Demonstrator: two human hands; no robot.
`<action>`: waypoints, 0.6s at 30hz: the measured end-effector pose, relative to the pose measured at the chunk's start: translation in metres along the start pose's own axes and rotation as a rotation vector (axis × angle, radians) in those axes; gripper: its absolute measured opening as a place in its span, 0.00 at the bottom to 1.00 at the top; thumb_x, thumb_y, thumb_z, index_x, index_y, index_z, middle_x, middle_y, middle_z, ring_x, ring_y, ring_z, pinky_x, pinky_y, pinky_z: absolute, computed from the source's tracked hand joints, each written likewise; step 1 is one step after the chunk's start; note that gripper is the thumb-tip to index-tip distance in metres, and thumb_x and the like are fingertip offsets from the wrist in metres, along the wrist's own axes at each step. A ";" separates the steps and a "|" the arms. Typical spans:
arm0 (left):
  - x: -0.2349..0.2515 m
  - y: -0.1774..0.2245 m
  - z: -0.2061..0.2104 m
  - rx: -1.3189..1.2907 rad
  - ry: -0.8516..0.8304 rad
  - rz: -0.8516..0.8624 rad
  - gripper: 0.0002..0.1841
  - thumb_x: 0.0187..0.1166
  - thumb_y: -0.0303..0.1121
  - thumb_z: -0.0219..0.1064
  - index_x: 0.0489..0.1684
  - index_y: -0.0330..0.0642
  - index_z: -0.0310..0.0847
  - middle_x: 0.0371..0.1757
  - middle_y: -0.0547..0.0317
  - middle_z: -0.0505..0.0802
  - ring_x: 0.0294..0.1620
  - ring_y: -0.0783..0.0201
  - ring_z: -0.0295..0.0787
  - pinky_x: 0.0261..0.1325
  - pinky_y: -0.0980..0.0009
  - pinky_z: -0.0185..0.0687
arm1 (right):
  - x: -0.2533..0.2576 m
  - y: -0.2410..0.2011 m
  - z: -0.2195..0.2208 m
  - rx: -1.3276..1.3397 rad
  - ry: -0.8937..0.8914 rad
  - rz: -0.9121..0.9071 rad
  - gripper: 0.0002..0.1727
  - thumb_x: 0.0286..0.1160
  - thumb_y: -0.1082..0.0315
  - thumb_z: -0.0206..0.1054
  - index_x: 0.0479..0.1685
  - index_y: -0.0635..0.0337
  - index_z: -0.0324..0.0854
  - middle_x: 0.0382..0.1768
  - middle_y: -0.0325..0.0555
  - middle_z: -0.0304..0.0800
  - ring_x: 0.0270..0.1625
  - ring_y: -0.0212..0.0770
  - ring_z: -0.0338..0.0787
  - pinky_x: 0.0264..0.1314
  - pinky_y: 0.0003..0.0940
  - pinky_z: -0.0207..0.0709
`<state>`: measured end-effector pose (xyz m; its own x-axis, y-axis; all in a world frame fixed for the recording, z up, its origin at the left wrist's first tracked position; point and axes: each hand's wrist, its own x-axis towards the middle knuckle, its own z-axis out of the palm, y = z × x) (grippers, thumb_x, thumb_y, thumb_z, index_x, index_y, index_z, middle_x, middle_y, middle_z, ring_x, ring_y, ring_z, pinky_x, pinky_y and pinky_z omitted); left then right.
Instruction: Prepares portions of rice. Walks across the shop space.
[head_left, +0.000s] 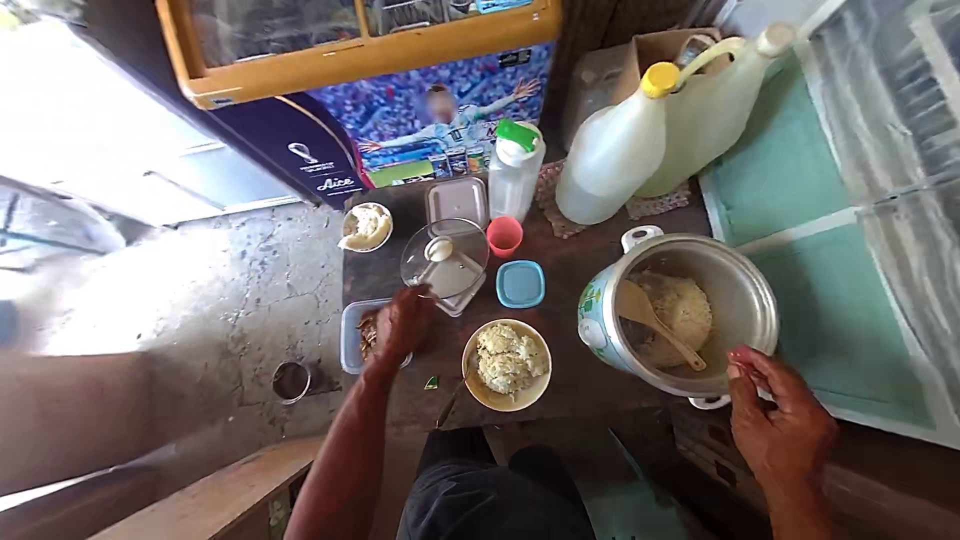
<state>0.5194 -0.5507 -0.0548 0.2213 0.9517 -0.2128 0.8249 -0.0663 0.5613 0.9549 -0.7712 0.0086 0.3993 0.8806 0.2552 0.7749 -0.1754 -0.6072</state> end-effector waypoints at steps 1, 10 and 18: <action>0.026 -0.004 -0.004 0.023 0.001 0.001 0.23 0.87 0.40 0.63 0.75 0.37 0.78 0.66 0.35 0.87 0.62 0.37 0.88 0.66 0.35 0.79 | -0.011 -0.002 -0.006 0.016 0.049 0.005 0.19 0.83 0.70 0.60 0.60 0.81 0.83 0.51 0.72 0.90 0.53 0.50 0.92 0.61 0.36 0.84; 0.144 -0.011 0.001 0.342 -0.263 0.019 0.25 0.91 0.45 0.57 0.66 0.28 0.81 0.69 0.23 0.83 0.75 0.25 0.76 0.74 0.25 0.63 | -0.212 -0.046 -0.013 -0.104 -0.226 0.858 0.15 0.85 0.72 0.61 0.62 0.72 0.86 0.53 0.65 0.92 0.51 0.57 0.94 0.59 0.52 0.87; 0.097 0.000 -0.044 0.299 -0.064 0.167 0.25 0.90 0.41 0.53 0.65 0.24 0.81 0.67 0.24 0.84 0.73 0.31 0.79 0.77 0.37 0.67 | -0.360 -0.087 0.024 0.005 -0.371 1.410 0.17 0.88 0.68 0.59 0.66 0.69 0.84 0.58 0.65 0.91 0.60 0.59 0.92 0.70 0.55 0.80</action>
<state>0.5179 -0.4452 -0.0408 0.3902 0.9002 -0.1934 0.8885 -0.3130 0.3356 0.7318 -1.0629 -0.0483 0.6638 0.0435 -0.7467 -0.1472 -0.9712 -0.1874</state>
